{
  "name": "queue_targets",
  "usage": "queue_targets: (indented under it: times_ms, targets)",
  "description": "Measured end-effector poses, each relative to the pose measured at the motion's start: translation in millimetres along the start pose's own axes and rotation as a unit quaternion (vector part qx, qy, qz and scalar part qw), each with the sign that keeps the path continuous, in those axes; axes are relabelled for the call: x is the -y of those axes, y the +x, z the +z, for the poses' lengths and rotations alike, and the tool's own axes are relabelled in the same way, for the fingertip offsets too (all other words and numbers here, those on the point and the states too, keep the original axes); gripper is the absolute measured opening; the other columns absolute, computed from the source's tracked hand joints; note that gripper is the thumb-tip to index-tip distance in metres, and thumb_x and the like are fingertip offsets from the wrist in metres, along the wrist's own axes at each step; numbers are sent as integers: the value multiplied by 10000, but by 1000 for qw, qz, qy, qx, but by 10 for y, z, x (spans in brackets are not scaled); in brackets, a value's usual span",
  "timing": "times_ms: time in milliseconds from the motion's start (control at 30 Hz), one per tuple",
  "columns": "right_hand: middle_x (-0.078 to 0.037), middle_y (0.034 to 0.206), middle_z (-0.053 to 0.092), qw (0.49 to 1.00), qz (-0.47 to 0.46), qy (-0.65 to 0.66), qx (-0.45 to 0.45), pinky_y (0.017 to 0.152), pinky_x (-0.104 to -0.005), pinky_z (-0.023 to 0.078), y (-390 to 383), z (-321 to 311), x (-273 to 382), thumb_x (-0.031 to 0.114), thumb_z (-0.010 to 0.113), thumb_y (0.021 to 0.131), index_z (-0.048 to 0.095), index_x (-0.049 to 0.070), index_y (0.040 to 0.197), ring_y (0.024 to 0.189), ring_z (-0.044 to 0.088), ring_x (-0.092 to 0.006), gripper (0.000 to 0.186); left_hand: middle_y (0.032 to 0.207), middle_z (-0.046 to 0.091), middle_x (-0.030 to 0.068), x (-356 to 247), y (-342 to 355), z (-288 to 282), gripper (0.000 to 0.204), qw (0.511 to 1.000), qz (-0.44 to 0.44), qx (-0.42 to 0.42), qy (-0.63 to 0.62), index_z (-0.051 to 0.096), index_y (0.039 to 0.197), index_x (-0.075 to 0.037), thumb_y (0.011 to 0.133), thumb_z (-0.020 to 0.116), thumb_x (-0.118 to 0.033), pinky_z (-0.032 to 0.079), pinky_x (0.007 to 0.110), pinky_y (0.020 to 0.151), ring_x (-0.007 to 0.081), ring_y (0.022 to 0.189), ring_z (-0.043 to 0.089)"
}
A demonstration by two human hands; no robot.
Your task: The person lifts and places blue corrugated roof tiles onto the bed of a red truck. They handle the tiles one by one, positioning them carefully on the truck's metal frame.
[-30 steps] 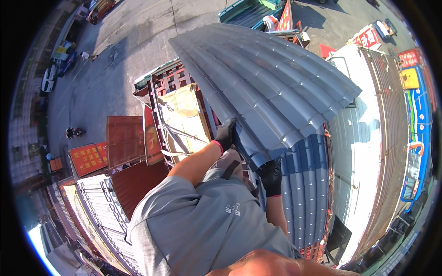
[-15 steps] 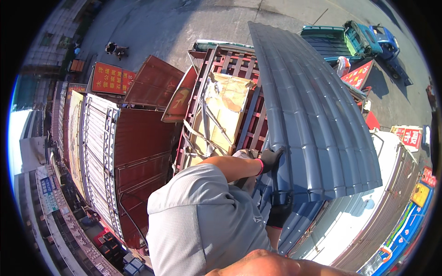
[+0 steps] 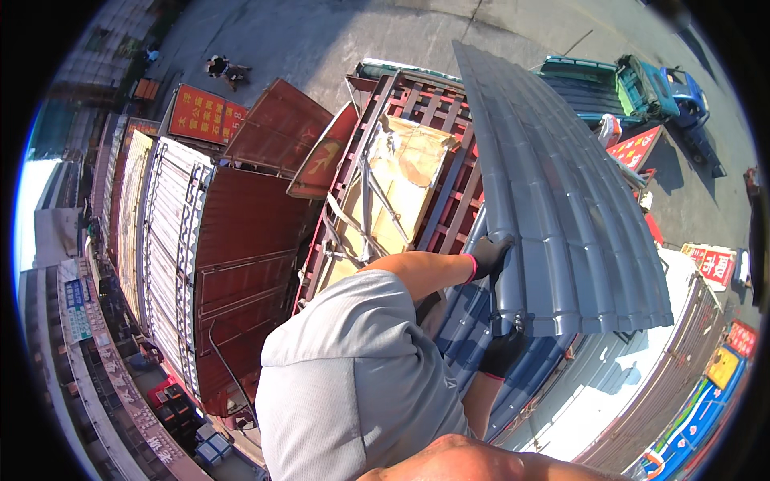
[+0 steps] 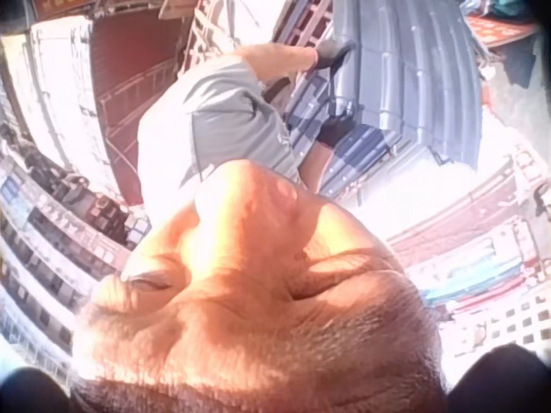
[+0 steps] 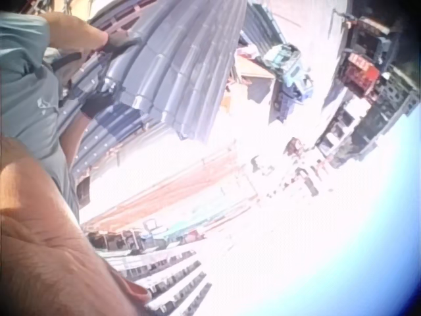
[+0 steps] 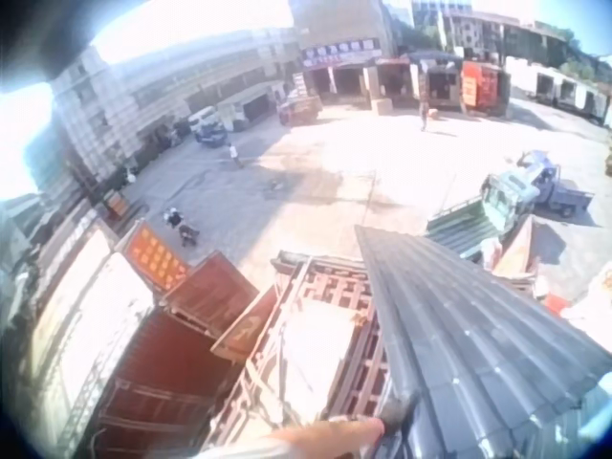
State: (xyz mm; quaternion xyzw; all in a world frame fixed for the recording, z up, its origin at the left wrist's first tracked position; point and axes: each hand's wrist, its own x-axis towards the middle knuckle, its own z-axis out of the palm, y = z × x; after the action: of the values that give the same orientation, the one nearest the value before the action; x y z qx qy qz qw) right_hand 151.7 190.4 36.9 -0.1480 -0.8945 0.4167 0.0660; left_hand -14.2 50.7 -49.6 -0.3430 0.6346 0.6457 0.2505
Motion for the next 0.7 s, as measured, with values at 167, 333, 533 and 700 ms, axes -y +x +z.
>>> queue_targets:
  times_ms: [167, 333, 533, 700]
  targets:
    - [-209, 1110, 653, 997, -62, 35, -27, 956, -390, 461, -167, -24, -450, 138, 505, 909, 597, -82, 1142, 1040, 628, -307, 334, 839, 682, 225, -24, -238, 36, 747, 999, -10, 52, 9, 584, 1073, 124, 777, 663, -557, 543, 387, 645, 309, 713, 692]
    - [-249, 1110, 639, 991, -49, -125, 25, 925, -433, 481, -1314, -714, -368, 163, 660, 855, 612, -57, 1167, 1031, 612, -404, 384, 851, 675, 240, 643, -1273, -134, 786, 998, -19, 30, 58, 583, 1094, 105, 777, 667, -609, 540, 411, 697, 314, 800, 693]
    - [-224, 1110, 636, 986, 108, -126, 35, 919, -418, 477, -2433, -1390, -306, 189, 705, 834, 620, -45, 1168, 1086, 593, -353, 416, 881, 647, 92, 1391, -1576, -478, 680, 953, -113, 277, -40, 663, 1015, 14, 773, 694, -620, 484, 310, 700, 157, 770, 601]
    - [-227, 1134, 627, 962, 160, -191, 110, 927, -415, 472, -2771, -1515, -601, 200, 704, 839, 609, -46, 1186, 1096, 590, -349, 436, 1096, 623, 137, 1155, -277, -1134, 720, 962, -25, 62, -265, 504, 1283, 11, 814, 698, -500, 517, 369, 701, 203, 876, 633]
